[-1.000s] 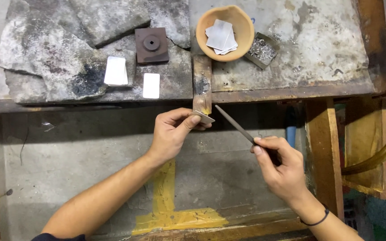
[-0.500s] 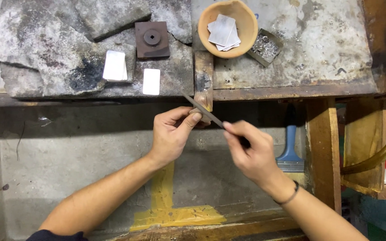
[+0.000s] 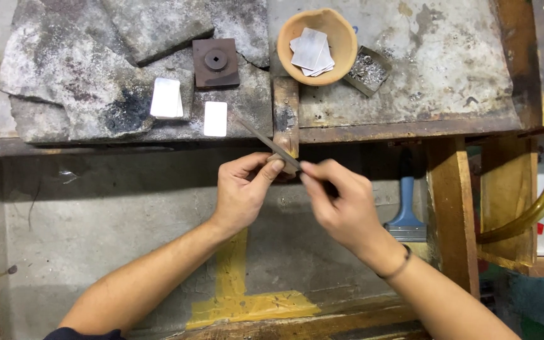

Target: The person files the edges of small rectangular metal pieces using a metal file. They hold each piece in the left hand and file the edges with the right hand, then place the finished piece on the workbench.

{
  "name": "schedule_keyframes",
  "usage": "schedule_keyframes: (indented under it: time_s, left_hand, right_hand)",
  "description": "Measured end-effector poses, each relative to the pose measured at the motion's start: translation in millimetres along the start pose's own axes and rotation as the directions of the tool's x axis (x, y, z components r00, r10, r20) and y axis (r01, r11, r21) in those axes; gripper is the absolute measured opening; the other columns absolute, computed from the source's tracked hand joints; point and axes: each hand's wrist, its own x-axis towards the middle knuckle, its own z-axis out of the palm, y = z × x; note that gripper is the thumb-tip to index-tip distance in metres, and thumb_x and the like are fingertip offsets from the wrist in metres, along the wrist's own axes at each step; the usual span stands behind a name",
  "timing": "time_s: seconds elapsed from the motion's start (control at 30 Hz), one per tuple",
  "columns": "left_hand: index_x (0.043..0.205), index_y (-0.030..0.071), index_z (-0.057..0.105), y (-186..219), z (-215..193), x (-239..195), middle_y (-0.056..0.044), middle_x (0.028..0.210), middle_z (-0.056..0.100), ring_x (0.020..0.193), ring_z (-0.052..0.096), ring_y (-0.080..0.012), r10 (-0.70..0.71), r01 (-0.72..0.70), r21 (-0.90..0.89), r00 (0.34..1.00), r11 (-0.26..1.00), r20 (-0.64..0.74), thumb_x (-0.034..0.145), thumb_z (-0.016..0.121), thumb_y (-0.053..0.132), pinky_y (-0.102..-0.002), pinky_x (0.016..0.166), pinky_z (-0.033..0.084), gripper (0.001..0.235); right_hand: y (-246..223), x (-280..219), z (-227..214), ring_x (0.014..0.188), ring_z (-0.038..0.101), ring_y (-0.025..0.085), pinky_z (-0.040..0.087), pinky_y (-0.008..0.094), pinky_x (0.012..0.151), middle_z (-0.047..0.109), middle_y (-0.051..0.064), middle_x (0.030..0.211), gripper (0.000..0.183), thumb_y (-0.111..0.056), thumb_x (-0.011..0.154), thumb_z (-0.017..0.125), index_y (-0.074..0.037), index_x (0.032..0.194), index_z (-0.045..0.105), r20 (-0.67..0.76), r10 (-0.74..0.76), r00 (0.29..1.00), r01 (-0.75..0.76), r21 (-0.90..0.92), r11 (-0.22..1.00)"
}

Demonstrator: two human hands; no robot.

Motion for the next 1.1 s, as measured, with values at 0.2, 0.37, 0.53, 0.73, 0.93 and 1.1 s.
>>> schedule_keyframes:
  time_s: [0.2,0.37,0.53,0.73,0.93,1.1]
  left_hand:
    - [0.088,0.001,0.078,7,3,-2,-0.011,0.072,0.077,0.072,0.073,-0.0135,-0.051,0.048,-0.079,0.998,0.996,-0.030,0.095,0.072,0.006,-0.030,0.070,0.064,0.011]
    - [0.089,0.002,0.079,3,3,-2,-0.011,0.072,0.077,0.072,0.073,-0.0127,-0.030,0.029,-0.043,0.999,0.999,-0.015,0.095,0.072,0.006,-0.030,0.070,0.064,0.010]
    - [0.089,0.002,0.079,6,2,-3,-0.010,0.072,0.077,0.073,0.070,-0.0101,-0.010,0.010,-0.021,1.000,1.000,-0.012,0.096,0.073,0.007,-0.031,0.070,0.063,0.011]
    - [0.090,0.001,0.079,4,4,1,-0.011,0.073,0.077,0.072,0.074,-0.0135,-0.021,0.020,-0.039,1.000,0.999,-0.014,0.095,0.072,0.006,-0.031,0.072,0.064,0.009]
    - [0.088,0.002,0.078,5,3,1,-0.012,0.072,0.077,0.072,0.072,-0.0138,0.009,-0.009,-0.020,1.000,1.000,0.008,0.096,0.072,0.007,-0.032,0.069,0.063,0.011]
    - [0.089,0.002,0.078,5,3,-1,-0.010,0.074,0.077,0.074,0.073,-0.0128,-0.038,0.038,-0.085,0.999,0.996,0.002,0.097,0.071,0.008,-0.031,0.072,0.064,0.012]
  right_hand:
    - [28,-51,-31,0.048,0.066,0.030,0.051,0.037,0.045,0.070,0.012,0.059,0.008,0.000,0.087,0.073,-0.004,0.092,0.077,0.001,0.085,0.996,-0.084,-0.089,0.992]
    - [13,-43,-19,0.047,0.064,0.025,0.049,0.033,0.044,0.068,0.010,0.059,0.007,-0.001,0.090,0.072,-0.005,0.093,0.077,-0.022,0.088,0.996,-0.090,-0.098,0.991]
    - [-12,-3,-5,0.047,0.062,0.022,0.049,0.031,0.043,0.068,0.010,0.060,0.008,0.001,0.094,0.067,-0.002,0.094,0.074,0.007,-0.006,1.000,0.006,-0.010,1.000]
    - [24,-65,-39,0.040,0.060,0.020,0.046,0.031,0.038,0.066,0.008,0.052,0.007,0.000,0.088,0.071,-0.004,0.091,0.077,-0.013,0.173,0.985,-0.173,-0.130,0.976]
    - [-5,-7,-6,0.048,0.063,0.021,0.049,0.032,0.043,0.069,0.012,0.062,0.008,0.001,0.094,0.067,-0.002,0.096,0.074,0.016,0.047,0.999,-0.046,-0.018,0.999]
    - [26,-43,-20,0.052,0.068,0.027,0.051,0.035,0.045,0.072,0.014,0.068,0.010,0.001,0.090,0.072,-0.002,0.098,0.076,-0.034,0.022,0.999,-0.025,-0.072,0.997]
